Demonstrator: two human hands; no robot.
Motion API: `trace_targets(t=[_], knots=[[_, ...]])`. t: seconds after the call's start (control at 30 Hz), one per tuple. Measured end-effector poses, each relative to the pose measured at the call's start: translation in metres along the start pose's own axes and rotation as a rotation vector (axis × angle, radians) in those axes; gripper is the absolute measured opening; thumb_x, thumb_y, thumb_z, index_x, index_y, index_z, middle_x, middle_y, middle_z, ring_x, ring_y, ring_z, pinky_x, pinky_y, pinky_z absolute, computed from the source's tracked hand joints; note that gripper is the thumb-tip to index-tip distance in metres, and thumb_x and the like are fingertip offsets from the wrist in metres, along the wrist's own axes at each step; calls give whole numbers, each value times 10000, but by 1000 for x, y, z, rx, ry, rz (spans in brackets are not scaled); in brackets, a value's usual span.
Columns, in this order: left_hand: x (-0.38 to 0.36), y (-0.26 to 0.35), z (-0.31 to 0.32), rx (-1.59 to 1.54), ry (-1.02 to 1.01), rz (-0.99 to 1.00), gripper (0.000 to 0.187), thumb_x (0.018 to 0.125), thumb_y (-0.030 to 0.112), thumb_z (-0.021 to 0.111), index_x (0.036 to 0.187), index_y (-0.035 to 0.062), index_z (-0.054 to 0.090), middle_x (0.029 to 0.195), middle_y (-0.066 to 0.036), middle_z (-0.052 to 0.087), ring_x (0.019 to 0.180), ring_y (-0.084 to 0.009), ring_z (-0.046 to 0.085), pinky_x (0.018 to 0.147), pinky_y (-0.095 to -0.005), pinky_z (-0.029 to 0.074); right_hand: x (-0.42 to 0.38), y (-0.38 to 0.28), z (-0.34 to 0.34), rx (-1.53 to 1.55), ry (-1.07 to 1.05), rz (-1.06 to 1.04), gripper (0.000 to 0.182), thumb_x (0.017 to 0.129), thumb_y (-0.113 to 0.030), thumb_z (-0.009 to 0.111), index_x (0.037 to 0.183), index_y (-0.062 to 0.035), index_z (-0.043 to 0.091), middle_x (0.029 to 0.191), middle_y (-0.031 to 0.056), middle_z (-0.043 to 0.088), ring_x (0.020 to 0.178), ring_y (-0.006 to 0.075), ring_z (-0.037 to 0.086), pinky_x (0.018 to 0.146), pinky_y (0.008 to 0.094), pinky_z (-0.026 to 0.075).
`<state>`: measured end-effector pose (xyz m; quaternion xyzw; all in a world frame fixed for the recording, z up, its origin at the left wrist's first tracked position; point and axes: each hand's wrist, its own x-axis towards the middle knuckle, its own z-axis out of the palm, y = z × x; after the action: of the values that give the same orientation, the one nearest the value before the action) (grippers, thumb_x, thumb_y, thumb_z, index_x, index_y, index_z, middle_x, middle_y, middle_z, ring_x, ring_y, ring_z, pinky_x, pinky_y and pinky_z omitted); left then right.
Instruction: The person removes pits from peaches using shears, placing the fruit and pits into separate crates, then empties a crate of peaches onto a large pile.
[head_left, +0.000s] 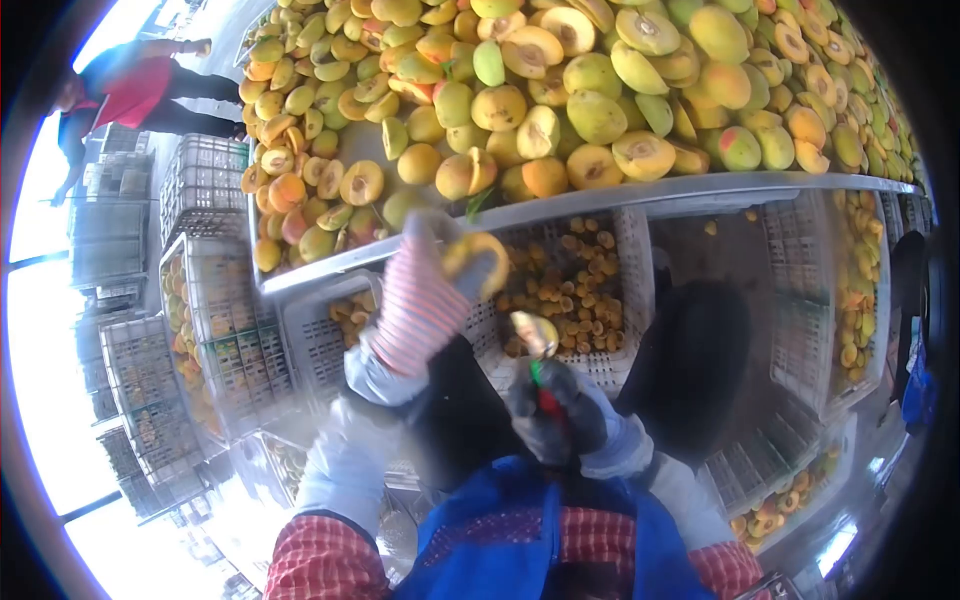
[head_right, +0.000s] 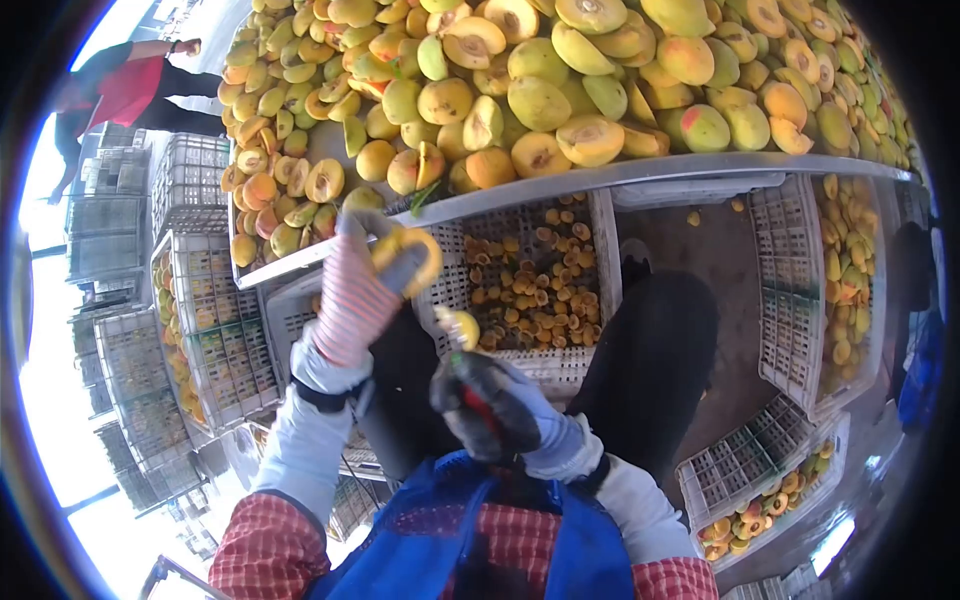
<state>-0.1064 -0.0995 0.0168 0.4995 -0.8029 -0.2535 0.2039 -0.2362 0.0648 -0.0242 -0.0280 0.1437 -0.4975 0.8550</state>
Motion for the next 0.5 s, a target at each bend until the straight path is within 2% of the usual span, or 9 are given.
trace_targets(t=[0.07,0.1,0.17,0.27,0.3,0.33,0.37,0.47,0.5], knots=[[-29,-2,24,-350,-114,-203,334,809,178,715,969,31,462,842,-118,564,736,-210,553,697,-332,481,14,-6,13,-170,-54,-80,446,937,-514,487,975,-72,523,615,-5,483,411,68,399,379,220,336],[-38,-3,30,-409,-54,-260,322,823,166,696,1006,25,472,866,-114,572,763,-195,554,712,-322,481,16,-3,-10,-85,0,88,412,944,-460,499,1024,-56,520,706,36,546,472,80,477,382,231,354],[-51,-3,35,-519,77,-372,309,851,141,658,1080,14,494,915,-107,588,817,-165,557,741,-302,481,8,3,-21,-29,128,-14,411,943,-434,510,1075,-44,514,755,48,561,506,86,503,384,233,366],[-62,10,30,-697,139,-402,330,892,97,584,1196,-2,505,969,-107,599,881,-143,550,787,-280,473,3,14,-5,-147,316,-102,390,947,-331,532,1200,-39,481,837,27,568,573,77,533,411,218,394],[-68,10,31,-774,75,-419,338,929,117,523,1246,0,511,1003,-97,597,896,-134,543,805,-269,457,0,18,4,-183,324,-89,384,948,-305,535,1223,-44,472,844,22,568,576,70,530,423,211,401],[-72,11,32,-803,63,-426,324,936,139,513,1229,0,522,1004,-89,595,896,-132,541,806,-265,453,-1,23,11,-220,332,-85,382,949,-278,537,1245,-48,464,852,17,569,578,64,526,435,204,407],[-76,12,32,-834,49,-429,315,943,161,503,1212,-1,534,1005,-82,592,896,-131,539,807,-261,448,9,43,-9,-261,332,-180,313,946,-203,543,1220,-58,495,831,-7,570,586,35,504,483,174,409],[-87,23,31,-824,67,-410,302,972,236,469,1152,11,556,984,-56,582,896,-125,527,814,-258,435,4,42,0,-375,369,-224,279,944,-187,549,1177,-36,524,778,-6,576,585,46,494,512,198,420],[-90,29,32,-851,103,-405,293,973,238,470,1138,12,559,976,-57,580,897,-125,526,816,-262,435,4,46,-1,-447,371,-313,268,944,-186,548,1161,-29,529,762,-3,575,582,55,497,514,214,422]])
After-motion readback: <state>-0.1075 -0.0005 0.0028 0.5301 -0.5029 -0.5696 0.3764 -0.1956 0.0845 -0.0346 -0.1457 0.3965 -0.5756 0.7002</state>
